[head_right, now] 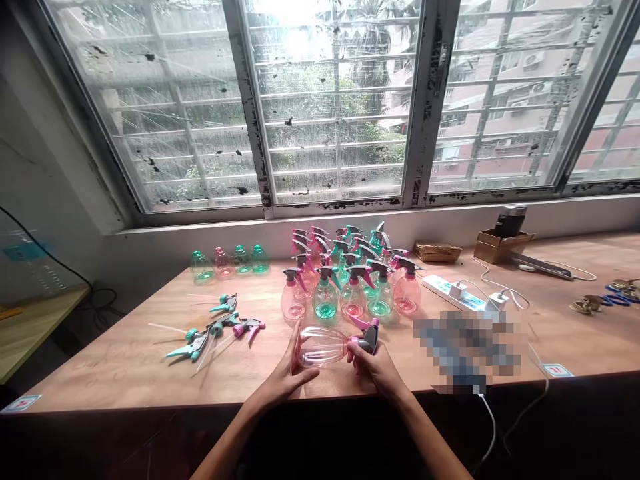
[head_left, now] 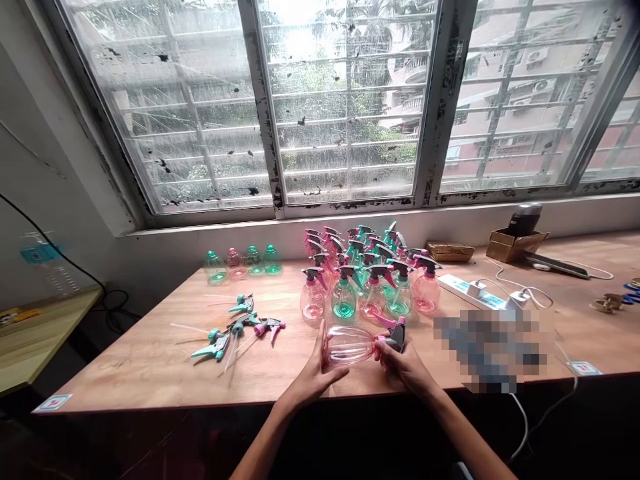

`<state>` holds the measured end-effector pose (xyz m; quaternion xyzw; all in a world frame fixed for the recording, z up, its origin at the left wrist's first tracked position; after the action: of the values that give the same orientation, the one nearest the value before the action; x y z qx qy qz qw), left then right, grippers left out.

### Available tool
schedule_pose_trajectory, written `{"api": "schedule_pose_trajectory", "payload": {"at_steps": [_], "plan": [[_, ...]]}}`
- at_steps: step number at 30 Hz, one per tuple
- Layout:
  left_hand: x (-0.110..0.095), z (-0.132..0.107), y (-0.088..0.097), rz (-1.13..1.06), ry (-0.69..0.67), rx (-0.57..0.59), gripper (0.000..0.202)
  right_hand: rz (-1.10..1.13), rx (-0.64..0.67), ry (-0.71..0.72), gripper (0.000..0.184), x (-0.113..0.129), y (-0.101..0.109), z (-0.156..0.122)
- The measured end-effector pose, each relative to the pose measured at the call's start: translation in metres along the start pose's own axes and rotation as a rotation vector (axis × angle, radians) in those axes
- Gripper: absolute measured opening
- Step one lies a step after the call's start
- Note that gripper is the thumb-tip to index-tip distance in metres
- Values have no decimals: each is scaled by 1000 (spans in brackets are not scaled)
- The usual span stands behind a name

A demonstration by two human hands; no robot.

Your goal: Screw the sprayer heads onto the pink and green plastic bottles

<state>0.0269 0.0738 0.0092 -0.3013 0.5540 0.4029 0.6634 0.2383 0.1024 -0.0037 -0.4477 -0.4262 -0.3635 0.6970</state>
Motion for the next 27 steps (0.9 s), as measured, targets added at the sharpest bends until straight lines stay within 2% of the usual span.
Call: {"api": "schedule_pose_trajectory", "payload": {"at_steps": [5,12,18,21,27], "plan": [[-5,0,-4,-5,3,17,115,-17,-5,-6,42,5,-2,-1],[-18,0,-7,16,-41,34,121,-29,6,-11,44,12,-8,-1],[-16,1,-10,-12,2,56,114,-16,11,-14,44,9,-7,-1],[-16,0,-9,5,5,42,120,-10,2,-14,44,7,-5,-2],[-15,-1,-9,46,-3,-1,115,-13,-5,-22,45,6,-4,-2]]}}
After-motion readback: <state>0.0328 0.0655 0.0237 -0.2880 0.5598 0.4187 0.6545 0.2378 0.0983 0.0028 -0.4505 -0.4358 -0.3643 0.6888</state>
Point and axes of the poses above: each hand's wrist, its own z-axis towards the middle knuckle, its own y-axis out of the back of the hand, x = y × z, the point moved 7 cm from there along z, towards the middle knuckle, and after that the axes turned 7 degrees about x, right-handed, at the moved point
